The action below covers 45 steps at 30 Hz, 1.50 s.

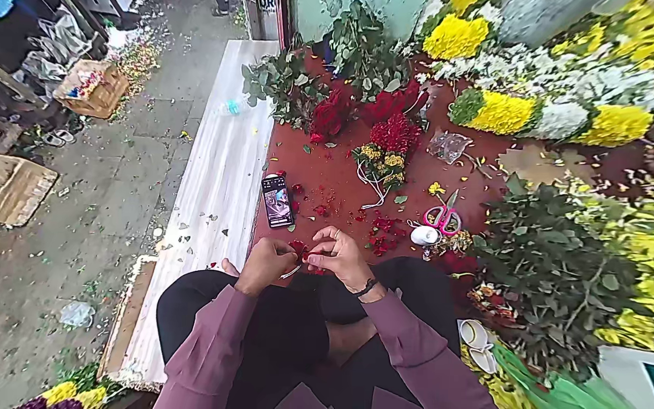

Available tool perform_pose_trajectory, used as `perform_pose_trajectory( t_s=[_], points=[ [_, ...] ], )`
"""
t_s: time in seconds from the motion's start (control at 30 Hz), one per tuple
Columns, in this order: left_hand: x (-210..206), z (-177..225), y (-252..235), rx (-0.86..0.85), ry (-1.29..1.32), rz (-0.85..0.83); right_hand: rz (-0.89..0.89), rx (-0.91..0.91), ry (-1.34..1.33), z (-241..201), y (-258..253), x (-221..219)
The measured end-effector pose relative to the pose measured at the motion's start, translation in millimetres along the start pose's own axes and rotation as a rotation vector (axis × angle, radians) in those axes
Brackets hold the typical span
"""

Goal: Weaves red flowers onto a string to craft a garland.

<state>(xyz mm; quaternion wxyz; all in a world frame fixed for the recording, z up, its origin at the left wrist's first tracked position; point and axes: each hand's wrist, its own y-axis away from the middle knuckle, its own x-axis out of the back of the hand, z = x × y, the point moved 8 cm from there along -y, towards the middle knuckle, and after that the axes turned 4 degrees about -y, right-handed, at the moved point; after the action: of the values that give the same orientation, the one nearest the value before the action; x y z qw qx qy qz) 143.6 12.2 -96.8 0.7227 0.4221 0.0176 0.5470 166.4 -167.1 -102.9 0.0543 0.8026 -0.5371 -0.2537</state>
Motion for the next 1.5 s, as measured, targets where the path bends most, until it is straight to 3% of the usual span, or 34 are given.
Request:
perform_pose_trajectory(
  t_s=[0.27, 0.43, 0.53, 0.7, 0.83, 0.97, 1.07, 1.13, 1.17, 1.23, 1.3, 1.4, 1.43, 1.5],
  points=[
    [-11.1, 13.3, 1.6, -0.129, 0.056, -0.122, 0.061, -0.159, 0.176, 23.4, -5.9, 3.9],
    [-12.4, 11.2, -0.5, -0.130, 0.083, -0.162, -0.059, -0.234, 0.241, 25.7, -9.3, 20.7],
    [-9.7, 5.0, -1.0, -0.084, 0.075, -0.138, -0.031, -0.144, 0.325, 16.1, -16.4, 41.1],
    [-1.8, 3.1, -1.0, -0.041, 0.161, -0.105, -0.371, -0.181, 0.491, 47.7, -18.5, 22.5],
    [15.7, -3.3, 5.0, 0.021, 0.163, -0.017, -0.253, -0.031, 0.546, 16.2, -22.4, 34.2],
    [22.3, -2.1, 1.8, 0.044, -0.027, 0.071, -0.567, 0.155, 0.425, -4.6, 3.6, -1.6],
    [0.3, 17.2, 12.3, -0.099, -0.286, -0.196, -0.521, 0.296, 0.236, -29.4, 6.6, -17.5],
    [-18.2, 43.6, 30.0, -0.313, -0.239, -0.442, -0.431, 0.319, 0.172, -32.0, -7.5, -8.6],
    [-21.4, 55.9, 35.9, -0.423, -0.109, -0.476, -0.419, 0.285, 0.132, -23.8, -14.9, -3.6],
    [-11.1, 75.5, 37.4, -0.562, 0.209, -0.348, -0.400, 0.150, 0.001, 0.1, -21.3, 2.2],
    [6.8, 77.1, 31.4, -0.569, 0.362, -0.073, -0.371, 0.051, -0.106, 13.7, -8.6, -2.0],
    [25.6, 52.4, 19.6, -0.436, 0.180, 0.300, -0.553, 0.163, 0.088, -1.8, 4.8, -27.0],
    [26.9, 41.8, 16.4, -0.362, 0.101, 0.330, -0.576, 0.215, 0.109, -12.4, 8.3, -28.8],
    [21.0, 24.8, 13.8, -0.226, 0.006, 0.218, -0.525, 0.268, 0.135, -29.7, 9.2, -16.5]
  ],
)
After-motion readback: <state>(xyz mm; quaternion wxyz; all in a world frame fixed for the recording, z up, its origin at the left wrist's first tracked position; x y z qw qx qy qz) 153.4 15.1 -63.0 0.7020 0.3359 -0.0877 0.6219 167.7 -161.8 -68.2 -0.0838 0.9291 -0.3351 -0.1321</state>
